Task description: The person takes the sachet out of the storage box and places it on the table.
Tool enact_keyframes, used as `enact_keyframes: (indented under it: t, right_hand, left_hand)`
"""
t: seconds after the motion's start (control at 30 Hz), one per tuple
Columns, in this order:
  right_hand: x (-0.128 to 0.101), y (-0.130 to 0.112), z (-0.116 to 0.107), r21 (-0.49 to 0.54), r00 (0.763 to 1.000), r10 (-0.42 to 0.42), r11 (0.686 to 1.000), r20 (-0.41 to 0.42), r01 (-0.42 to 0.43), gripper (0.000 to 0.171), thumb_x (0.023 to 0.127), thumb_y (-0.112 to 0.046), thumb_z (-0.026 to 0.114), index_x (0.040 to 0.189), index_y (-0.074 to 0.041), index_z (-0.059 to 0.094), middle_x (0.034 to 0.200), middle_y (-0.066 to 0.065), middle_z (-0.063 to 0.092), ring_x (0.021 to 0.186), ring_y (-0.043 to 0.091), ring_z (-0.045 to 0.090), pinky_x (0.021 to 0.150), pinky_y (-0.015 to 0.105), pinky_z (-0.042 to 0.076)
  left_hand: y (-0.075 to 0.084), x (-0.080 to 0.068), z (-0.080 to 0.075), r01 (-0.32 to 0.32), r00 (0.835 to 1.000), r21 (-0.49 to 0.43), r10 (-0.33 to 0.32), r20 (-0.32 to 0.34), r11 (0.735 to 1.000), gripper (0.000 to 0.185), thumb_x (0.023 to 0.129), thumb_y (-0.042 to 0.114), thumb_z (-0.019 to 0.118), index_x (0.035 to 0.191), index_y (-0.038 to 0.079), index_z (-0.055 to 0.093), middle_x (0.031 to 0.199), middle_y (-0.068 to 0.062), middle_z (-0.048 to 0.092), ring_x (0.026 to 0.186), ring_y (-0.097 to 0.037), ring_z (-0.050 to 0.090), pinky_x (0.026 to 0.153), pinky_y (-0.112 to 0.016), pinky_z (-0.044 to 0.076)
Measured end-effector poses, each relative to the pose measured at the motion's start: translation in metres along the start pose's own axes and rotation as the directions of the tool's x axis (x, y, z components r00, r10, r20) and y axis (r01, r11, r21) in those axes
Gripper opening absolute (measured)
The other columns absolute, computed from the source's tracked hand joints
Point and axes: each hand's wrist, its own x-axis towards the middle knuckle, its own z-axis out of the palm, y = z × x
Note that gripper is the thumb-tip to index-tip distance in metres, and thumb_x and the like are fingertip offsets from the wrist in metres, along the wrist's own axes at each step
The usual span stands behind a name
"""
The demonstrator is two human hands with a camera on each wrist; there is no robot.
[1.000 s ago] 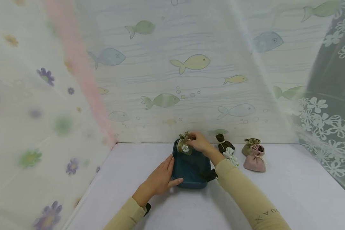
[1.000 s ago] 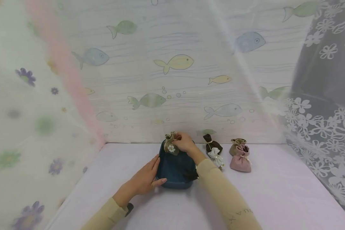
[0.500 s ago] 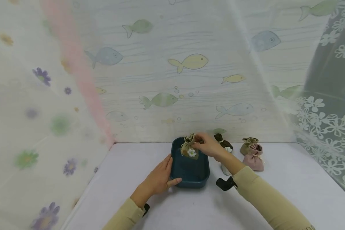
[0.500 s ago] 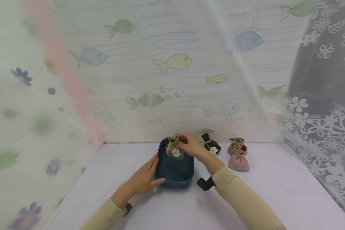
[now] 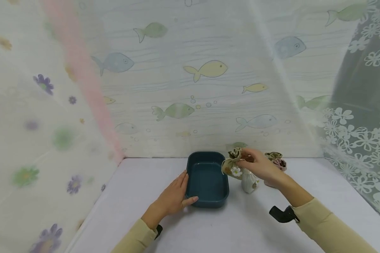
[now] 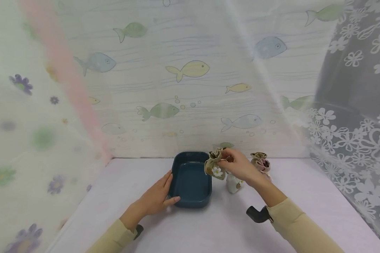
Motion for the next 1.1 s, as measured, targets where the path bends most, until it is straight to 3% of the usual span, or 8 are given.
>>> enact_keyframes:
  t: [0.07, 0.23, 0.47, 0.67, 0.93, 1.1]
  right_hand:
    - [-0.01, 0.003, -0.006, -0.023, 1.0, -0.017, 1.0, -0.022, 0.017, 0.019, 0.103, -0.02, 0.064, 0.113, -0.005, 0.065, 0.116, 0.013, 0.065, 0.111, 0.032, 0.061, 0.087, 0.045, 0.053]
    - [-0.033, 0.012, -0.018, -0.071, 0.997, 0.033, 0.997, -0.075, -0.038, 0.022, 0.101, -0.02, 0.066, 0.117, -0.005, 0.067, 0.118, 0.011, 0.067, 0.114, 0.034, 0.063, 0.09, 0.052, 0.053]
    - [-0.057, 0.027, -0.028, -0.085, 0.988, 0.085, 0.992, -0.125, -0.096, 0.021, 0.101, -0.02, 0.066, 0.115, -0.005, 0.066, 0.114, 0.01, 0.067, 0.11, 0.03, 0.063, 0.086, 0.044, 0.052]
    - [-0.074, 0.037, -0.027, -0.064, 0.985, 0.139, 0.987, -0.099, -0.146, 0.032, 0.102, -0.02, 0.065, 0.125, 0.001, 0.062, 0.121, 0.016, 0.064, 0.115, 0.039, 0.061, 0.083, 0.046, 0.056]
    - [-0.088, 0.07, -0.02, -0.077, 0.979, 0.175, 0.98, -0.102, -0.183, 0.031, 0.102, -0.02, 0.064, 0.125, 0.001, 0.062, 0.123, 0.016, 0.064, 0.118, 0.043, 0.06, 0.086, 0.052, 0.056]
    - [-0.094, 0.096, -0.008, -0.055, 0.975, 0.196, 0.978, -0.106, -0.203, 0.027, 0.1, -0.015, 0.066, 0.121, 0.002, 0.064, 0.117, 0.013, 0.066, 0.113, 0.037, 0.062, 0.082, 0.041, 0.055]
  left_hand:
    - [0.0, 0.0, 0.0, 0.003, 1.0, 0.01, -0.003, 0.005, 1.0, 0.101, 0.101, 0.068, 0.043, 0.159, -0.011, 0.018, 0.168, -0.025, 0.011, 0.155, -0.036, 0.02, 0.123, -0.048, 0.026]
    - [-0.001, 0.002, 0.001, 0.011, 1.0, 0.013, -0.011, 0.013, 1.0, 0.101, 0.101, 0.069, 0.042, 0.16, -0.009, 0.016, 0.169, -0.024, 0.011, 0.155, -0.034, 0.019, 0.124, -0.047, 0.025]
    - [-0.002, 0.001, -0.001, 0.009, 1.0, 0.012, -0.009, 0.002, 1.0, 0.101, 0.101, 0.067, 0.046, 0.159, -0.01, 0.019, 0.168, -0.024, 0.013, 0.154, -0.036, 0.022, 0.123, -0.047, 0.026]
    - [-0.004, -0.003, 0.001, 0.006, 1.0, 0.015, -0.006, 0.01, 1.0, 0.101, 0.1, 0.069, 0.045, 0.159, -0.01, 0.02, 0.168, -0.024, 0.014, 0.154, -0.036, 0.023, 0.123, -0.048, 0.026]
    - [-0.003, -0.004, 0.0, 0.001, 1.0, 0.009, -0.001, 0.0, 1.0, 0.1, 0.101, 0.068, 0.045, 0.158, -0.011, 0.021, 0.168, -0.025, 0.015, 0.154, -0.036, 0.022, 0.123, -0.048, 0.027]
    - [-0.004, -0.009, 0.0, 0.0, 1.0, -0.045, 0.0, -0.006, 0.999, 0.102, 0.1, 0.067, 0.048, 0.158, -0.012, 0.02, 0.168, -0.026, 0.013, 0.155, -0.038, 0.019, 0.122, -0.051, 0.027]
